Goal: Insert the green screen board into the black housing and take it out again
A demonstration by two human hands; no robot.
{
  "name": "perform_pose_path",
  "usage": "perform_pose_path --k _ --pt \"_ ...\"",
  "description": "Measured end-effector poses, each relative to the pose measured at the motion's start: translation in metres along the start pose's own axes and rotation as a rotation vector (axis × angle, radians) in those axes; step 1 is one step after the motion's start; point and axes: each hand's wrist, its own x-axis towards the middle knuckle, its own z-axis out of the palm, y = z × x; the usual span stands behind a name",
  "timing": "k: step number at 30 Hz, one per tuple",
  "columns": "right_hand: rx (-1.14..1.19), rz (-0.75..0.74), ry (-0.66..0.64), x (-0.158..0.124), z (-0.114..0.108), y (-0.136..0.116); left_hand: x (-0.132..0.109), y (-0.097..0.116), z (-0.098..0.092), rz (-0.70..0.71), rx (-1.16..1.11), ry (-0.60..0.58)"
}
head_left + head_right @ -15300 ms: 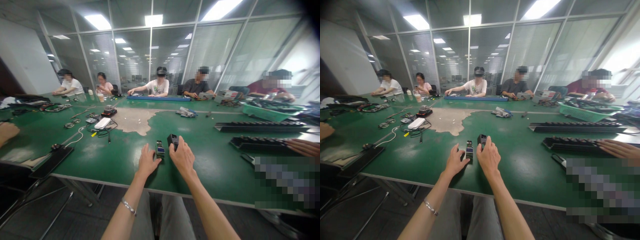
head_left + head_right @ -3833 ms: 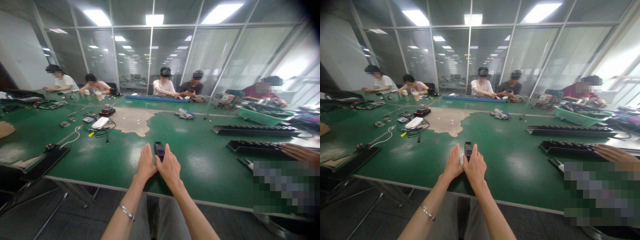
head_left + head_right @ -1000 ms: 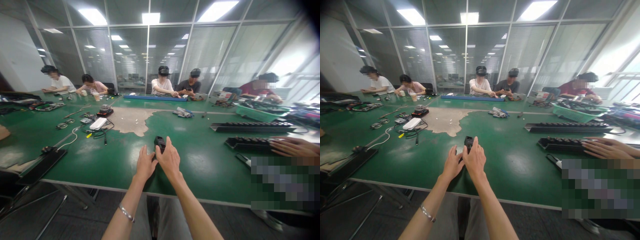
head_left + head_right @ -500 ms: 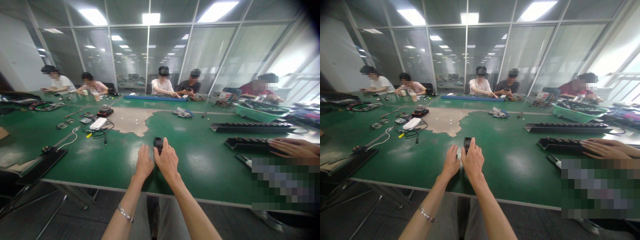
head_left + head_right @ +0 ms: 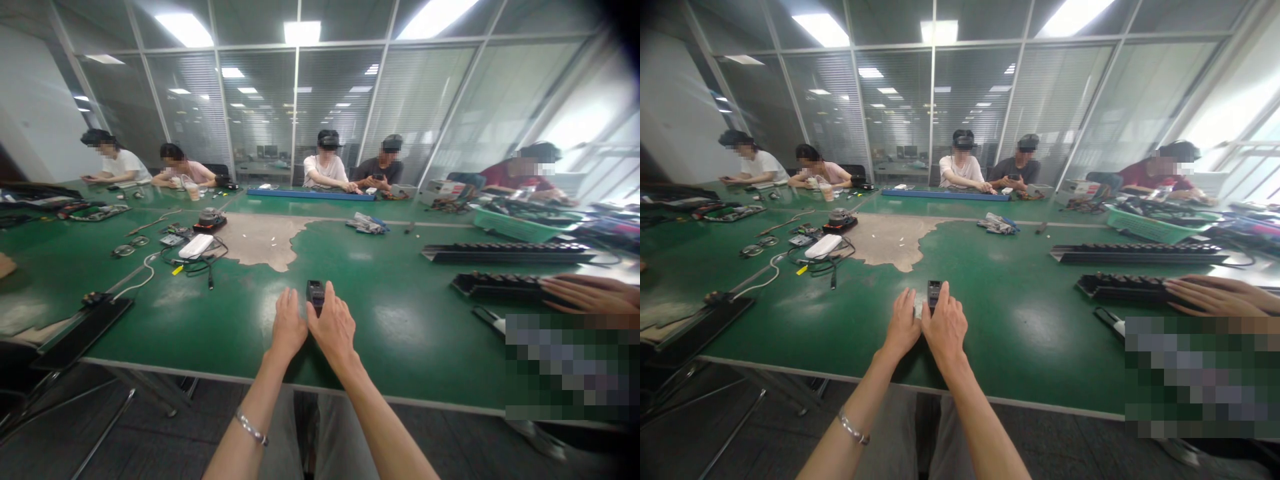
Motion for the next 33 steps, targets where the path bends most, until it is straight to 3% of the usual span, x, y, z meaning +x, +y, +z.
perform_pose_path --k 7,18,26,33 --pt "0.020 0.035 -0.056 -0.007 0.008 0.005 0.000 -0.001 0.003 0.018 -0.004 0.032" --pt "0.056 0.139 -0.138 0.007 0.003 0.006 0.000 0.008 -0.007 0.031 0.041 -0.092" --pt "0.108 0.160 -0.020 0.008 0.002 0.001 0.001 0.015 -0.013 0.039 0.152 -0.180" --pt "0.245 0.188 0.101 0.022 -0.018 0.013 0.001 0.016 -0.014 0.015 0.151 -0.192"
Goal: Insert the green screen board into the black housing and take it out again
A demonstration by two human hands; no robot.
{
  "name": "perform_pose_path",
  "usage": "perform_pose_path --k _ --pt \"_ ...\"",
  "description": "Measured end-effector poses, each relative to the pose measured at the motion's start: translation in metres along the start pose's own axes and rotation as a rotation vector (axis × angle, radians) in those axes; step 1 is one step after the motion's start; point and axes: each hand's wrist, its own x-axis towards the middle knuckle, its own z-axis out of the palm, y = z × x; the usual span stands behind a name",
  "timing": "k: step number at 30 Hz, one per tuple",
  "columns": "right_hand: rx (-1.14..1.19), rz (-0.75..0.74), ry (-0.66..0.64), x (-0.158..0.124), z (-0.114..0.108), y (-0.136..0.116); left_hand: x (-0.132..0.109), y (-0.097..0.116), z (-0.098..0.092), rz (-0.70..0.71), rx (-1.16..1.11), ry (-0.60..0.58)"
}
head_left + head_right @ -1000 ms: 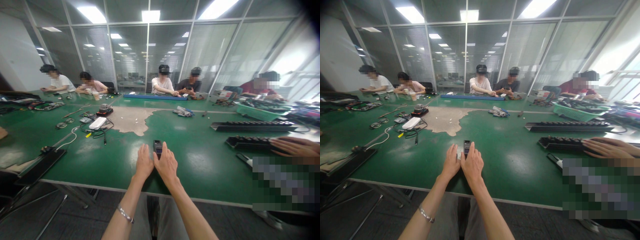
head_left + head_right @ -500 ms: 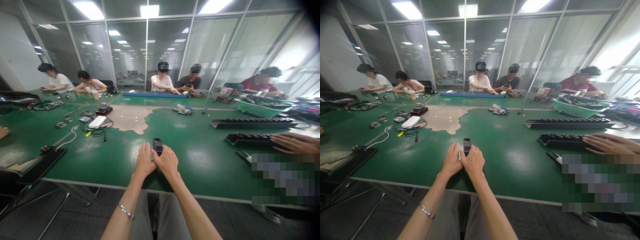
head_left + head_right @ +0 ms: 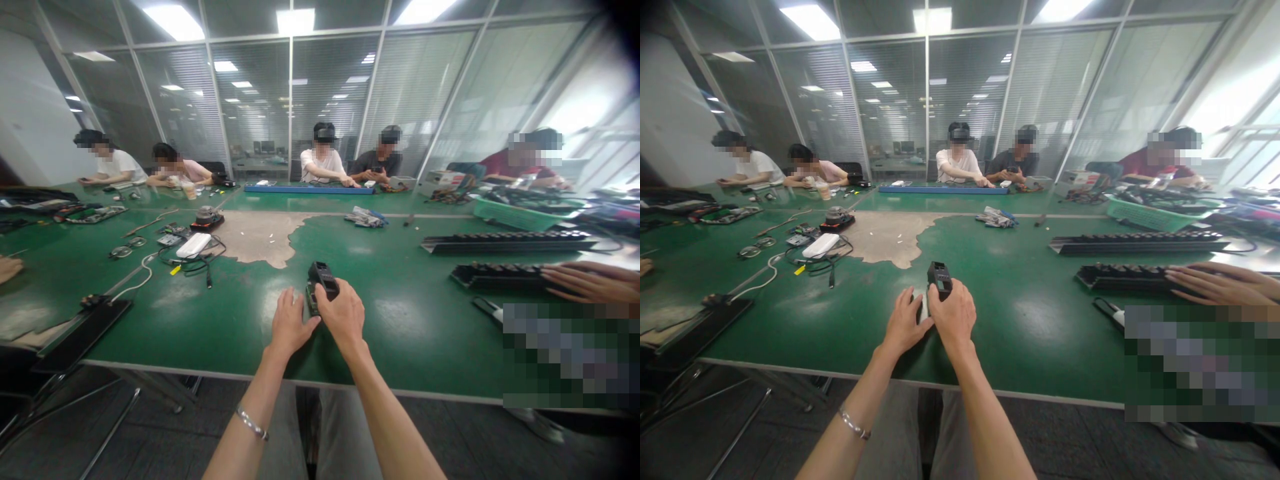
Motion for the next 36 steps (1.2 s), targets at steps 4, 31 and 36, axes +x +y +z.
perform_pose_path --k 4,31,36 --pt "-0.033 0.056 0.048 0.006 -0.008 0.024 0.000 0.001 0.000 -0.006 0.005 -0.014" --pt "-0.271 0.048 -0.088 -0.011 0.007 0.052 0.001 0.004 -0.004 0.002 0.057 -0.041" --pt "-0.261 0.046 -0.071 -0.014 0.006 0.051 0.000 0.007 -0.006 -0.002 0.047 -0.042"
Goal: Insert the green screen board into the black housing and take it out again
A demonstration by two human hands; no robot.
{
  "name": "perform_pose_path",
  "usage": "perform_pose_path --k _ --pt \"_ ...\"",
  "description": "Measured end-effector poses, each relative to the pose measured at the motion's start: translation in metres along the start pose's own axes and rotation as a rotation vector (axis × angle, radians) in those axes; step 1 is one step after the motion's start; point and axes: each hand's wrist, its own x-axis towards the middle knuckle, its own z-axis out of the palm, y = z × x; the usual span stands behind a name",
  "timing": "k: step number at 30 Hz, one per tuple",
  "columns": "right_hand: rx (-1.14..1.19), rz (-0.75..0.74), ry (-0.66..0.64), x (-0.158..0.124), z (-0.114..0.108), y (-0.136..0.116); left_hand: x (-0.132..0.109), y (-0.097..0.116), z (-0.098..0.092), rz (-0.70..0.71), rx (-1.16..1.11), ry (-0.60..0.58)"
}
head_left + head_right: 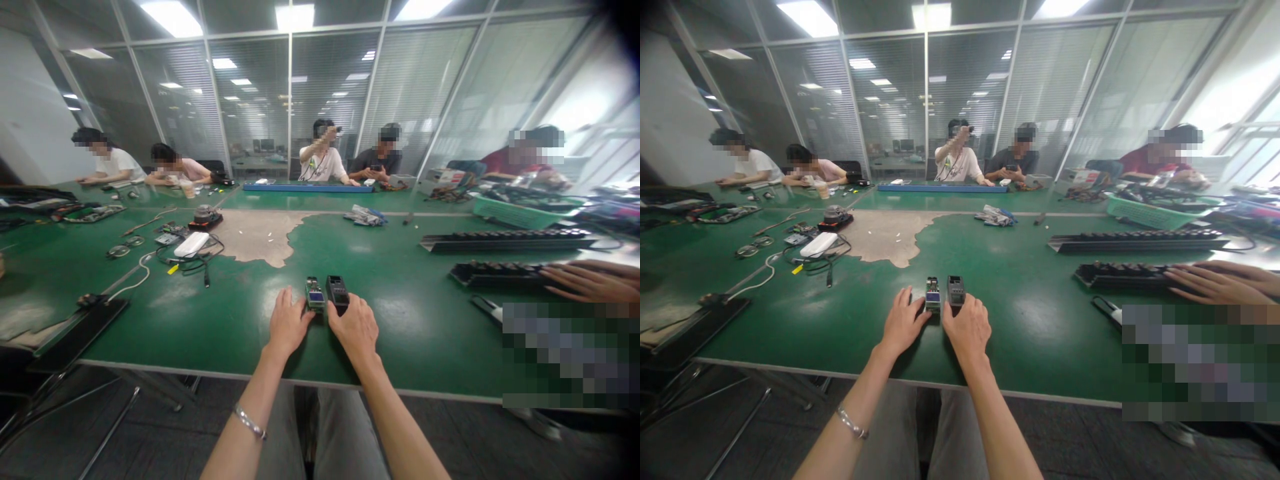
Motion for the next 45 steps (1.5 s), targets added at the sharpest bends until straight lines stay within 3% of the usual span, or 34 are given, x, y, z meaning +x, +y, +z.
perform_pose_path --k 27,34,39,45 --pt "0.133 -0.064 0.071 0.006 -0.002 0.002 -0.003 -0.001 0.001 0.005 0.008 0.033" --pt "0.257 -0.150 0.159 0.015 -0.017 -0.026 -0.003 -0.001 0.003 -0.003 -0.022 0.044" --pt "0.197 -0.182 0.121 0.011 -0.017 -0.048 -0.005 0.000 0.001 0.013 0.000 0.052" --pt "0.108 -0.180 0.061 0.004 -0.016 -0.057 -0.005 0.001 -0.001 0.010 -0.008 0.050"
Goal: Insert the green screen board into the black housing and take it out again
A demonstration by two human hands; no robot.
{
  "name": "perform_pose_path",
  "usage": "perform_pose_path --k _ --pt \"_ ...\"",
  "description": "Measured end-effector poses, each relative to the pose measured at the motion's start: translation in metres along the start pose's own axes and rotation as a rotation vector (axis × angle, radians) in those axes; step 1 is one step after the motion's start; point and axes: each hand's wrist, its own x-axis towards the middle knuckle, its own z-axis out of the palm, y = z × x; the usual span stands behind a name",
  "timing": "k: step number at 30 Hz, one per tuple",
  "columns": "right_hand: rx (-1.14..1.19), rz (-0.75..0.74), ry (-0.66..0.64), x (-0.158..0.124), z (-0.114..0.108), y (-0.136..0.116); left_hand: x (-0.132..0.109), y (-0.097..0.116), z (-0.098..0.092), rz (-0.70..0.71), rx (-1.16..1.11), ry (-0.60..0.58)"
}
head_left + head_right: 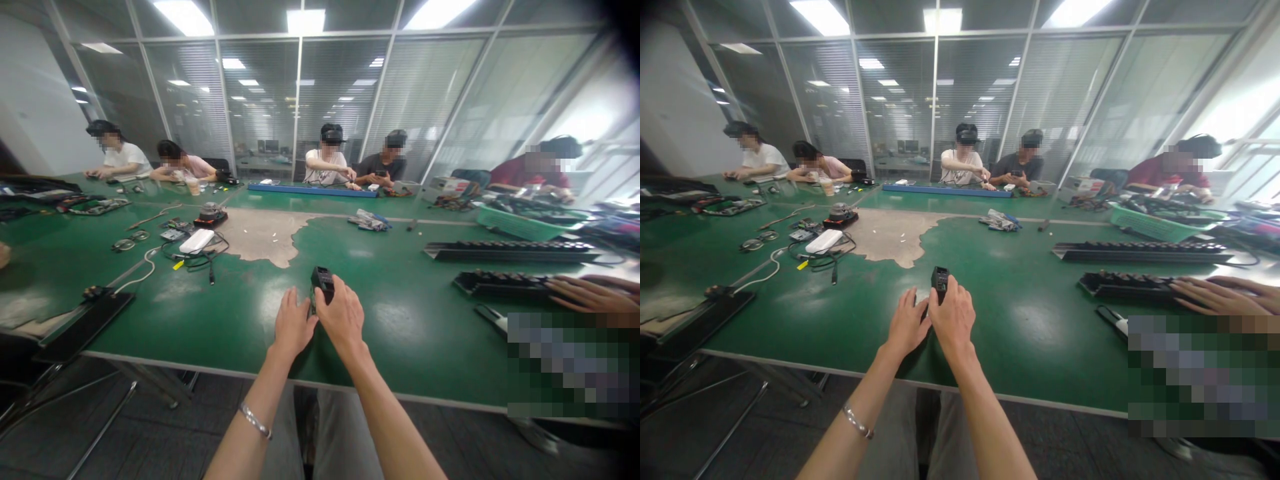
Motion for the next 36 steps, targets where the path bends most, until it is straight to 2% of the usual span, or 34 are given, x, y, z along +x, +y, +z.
perform_pose_path --k 12,18,24,32,36 --pt "-0.052 -0.022 -0.043 -0.012 0.002 -0.007 -0.001 0.002 -0.001 0.022 0.053 0.014" --pt "-0.057 -0.022 -0.068 -0.019 0.010 -0.002 0.002 0.000 0.004 -0.007 0.092 0.026" --pt "-0.064 -0.013 -0.086 -0.022 0.015 0.003 0.004 -0.002 0.007 -0.007 0.031 -0.010" --pt "0.006 0.037 -0.215 -0.018 0.022 0.018 0.004 -0.004 0.011 0.003 -0.032 0.011" --pt "0.020 0.043 -0.175 -0.013 0.021 0.019 0.004 -0.006 0.015 0.013 -0.049 0.048"
